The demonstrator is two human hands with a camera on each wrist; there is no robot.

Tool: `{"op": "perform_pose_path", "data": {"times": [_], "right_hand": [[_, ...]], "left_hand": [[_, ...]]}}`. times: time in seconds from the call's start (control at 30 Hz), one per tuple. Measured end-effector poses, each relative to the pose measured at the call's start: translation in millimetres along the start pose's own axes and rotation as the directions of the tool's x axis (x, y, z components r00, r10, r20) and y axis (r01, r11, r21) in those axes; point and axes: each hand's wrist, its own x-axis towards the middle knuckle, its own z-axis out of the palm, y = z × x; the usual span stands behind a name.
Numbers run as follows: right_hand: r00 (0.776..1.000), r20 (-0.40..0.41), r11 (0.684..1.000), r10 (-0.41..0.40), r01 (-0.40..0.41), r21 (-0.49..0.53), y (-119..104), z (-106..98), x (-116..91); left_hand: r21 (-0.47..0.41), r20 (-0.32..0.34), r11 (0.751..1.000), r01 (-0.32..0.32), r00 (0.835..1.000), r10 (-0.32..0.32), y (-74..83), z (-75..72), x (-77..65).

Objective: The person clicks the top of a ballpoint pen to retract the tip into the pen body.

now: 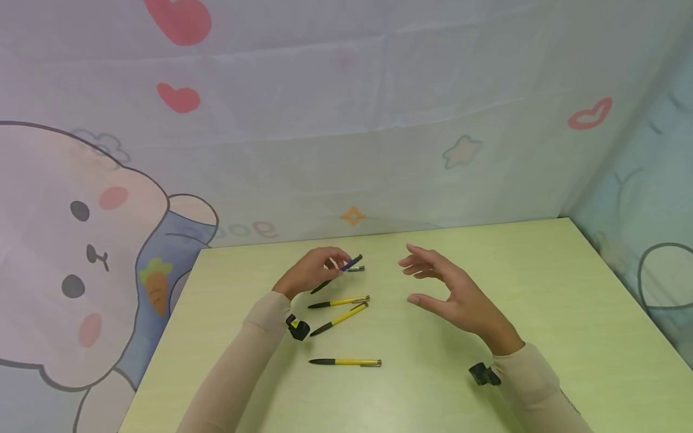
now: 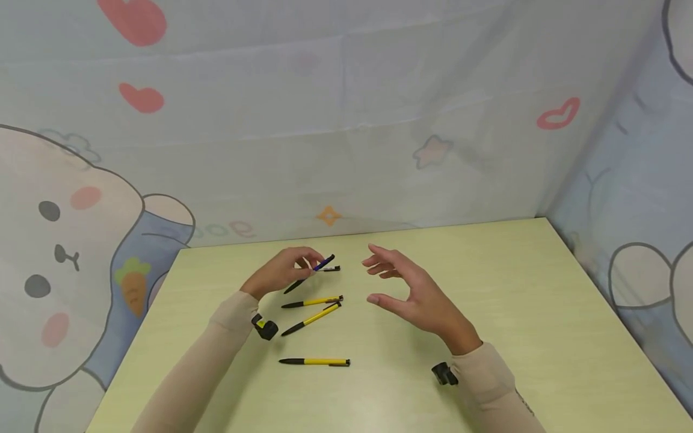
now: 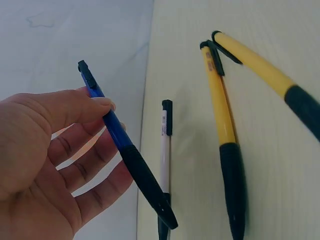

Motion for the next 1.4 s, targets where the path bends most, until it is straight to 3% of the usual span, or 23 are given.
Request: {"op": "perform_pose_path", "data": {"times": [0.33,0.53,0.7,1.07,1.4], "right_hand": [[1.0,-0.017,1.0,-0.005,0.006,0.013,-30,-1,5],[1.0,-0.015,1.0,-0.011,0.012,0.013,-32,-2,4],[1.0,-0.018,1.0,-0.022,0.022,0.005,-31,-3,2],[0.998,-0.025,0.999,-0.052,0.051,-0.009,-32,-3,4],[0.996,-0.035,0.996,-0.088,0.087,-0.01,-30,-2,4]], "left_hand": [[0.096,0.082,0.993,0.062,0.994,-0.07,-10.3,7.2,5.7],[0.174,0.138,0.985,0.017,0.989,-0.042,-15.2,13.1,8.6],[0.269,0.171,0.963,-0.028,0.985,-0.019,-17.4,18.8,10.4],[0.364,0.178,0.93,-0.046,0.984,-0.021,-13.7,24.8,13.0],[0.349,0.15,0.937,-0.034,0.989,-0.02,-10.3,24.4,9.0]]}}
